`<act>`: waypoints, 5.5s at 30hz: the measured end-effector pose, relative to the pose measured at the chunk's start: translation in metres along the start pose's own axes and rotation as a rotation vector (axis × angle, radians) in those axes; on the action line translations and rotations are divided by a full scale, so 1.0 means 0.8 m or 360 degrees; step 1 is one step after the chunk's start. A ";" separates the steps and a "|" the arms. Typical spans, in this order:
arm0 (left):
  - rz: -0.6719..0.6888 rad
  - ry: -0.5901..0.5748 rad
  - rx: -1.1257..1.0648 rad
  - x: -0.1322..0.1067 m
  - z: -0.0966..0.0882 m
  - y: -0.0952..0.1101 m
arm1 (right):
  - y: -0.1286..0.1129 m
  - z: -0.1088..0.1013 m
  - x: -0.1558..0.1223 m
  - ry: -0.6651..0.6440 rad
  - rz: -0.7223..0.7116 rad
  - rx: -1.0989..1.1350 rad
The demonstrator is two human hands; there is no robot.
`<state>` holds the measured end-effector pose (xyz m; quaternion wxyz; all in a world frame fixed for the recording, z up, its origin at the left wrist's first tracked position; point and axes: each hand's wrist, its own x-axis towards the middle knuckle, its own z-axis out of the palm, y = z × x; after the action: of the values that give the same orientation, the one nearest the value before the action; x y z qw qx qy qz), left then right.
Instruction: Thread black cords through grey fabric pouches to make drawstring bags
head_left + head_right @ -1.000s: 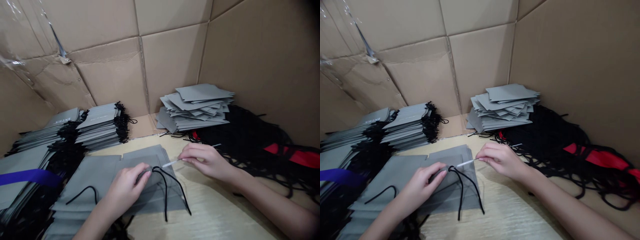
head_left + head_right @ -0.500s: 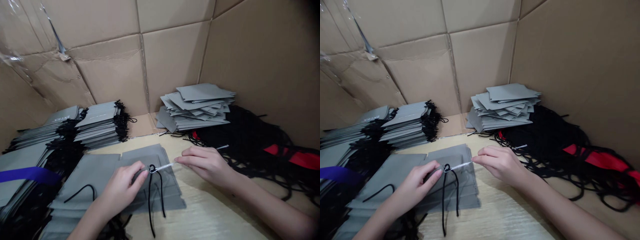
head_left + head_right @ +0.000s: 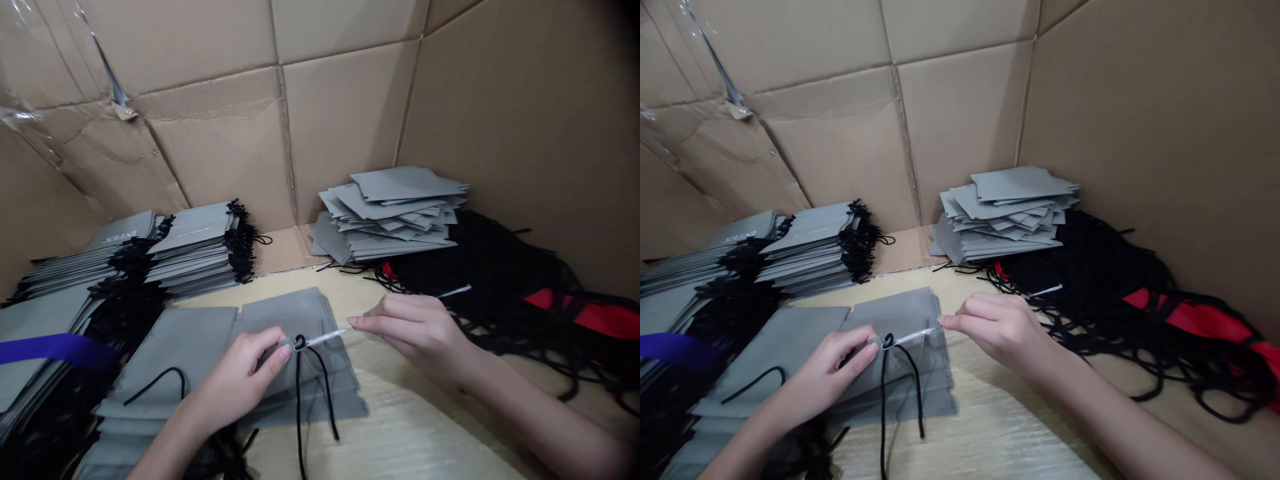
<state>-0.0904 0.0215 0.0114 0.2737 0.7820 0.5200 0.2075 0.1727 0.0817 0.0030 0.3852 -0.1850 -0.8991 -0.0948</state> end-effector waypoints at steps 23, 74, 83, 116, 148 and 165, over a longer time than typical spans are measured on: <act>0.0019 -0.0002 0.0033 0.000 0.004 -0.002 | -0.004 -0.002 -0.001 0.0011 -0.0131 -0.0111; -0.0248 0.0386 0.0379 0.007 0.038 -0.003 | -0.032 0.030 -0.001 -0.0599 0.0341 0.0143; -0.0279 0.0315 0.0410 0.006 0.028 0.003 | -0.010 0.021 0.004 -0.0360 0.0599 0.0315; -0.0359 0.0131 0.1026 0.009 0.033 0.012 | -0.045 0.020 -0.002 -0.0722 0.0712 -0.0430; -0.0086 0.0683 -0.0100 0.003 0.021 -0.013 | -0.063 0.032 0.006 -0.0627 0.1269 0.0826; -0.0116 0.0204 0.0138 0.001 0.020 -0.001 | -0.060 0.028 -0.004 -0.0311 0.0441 0.0232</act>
<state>-0.0812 0.0194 -0.0013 0.2131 0.7588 0.5731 0.2243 0.1403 0.0445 -0.0159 0.3177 -0.2870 -0.9027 0.0430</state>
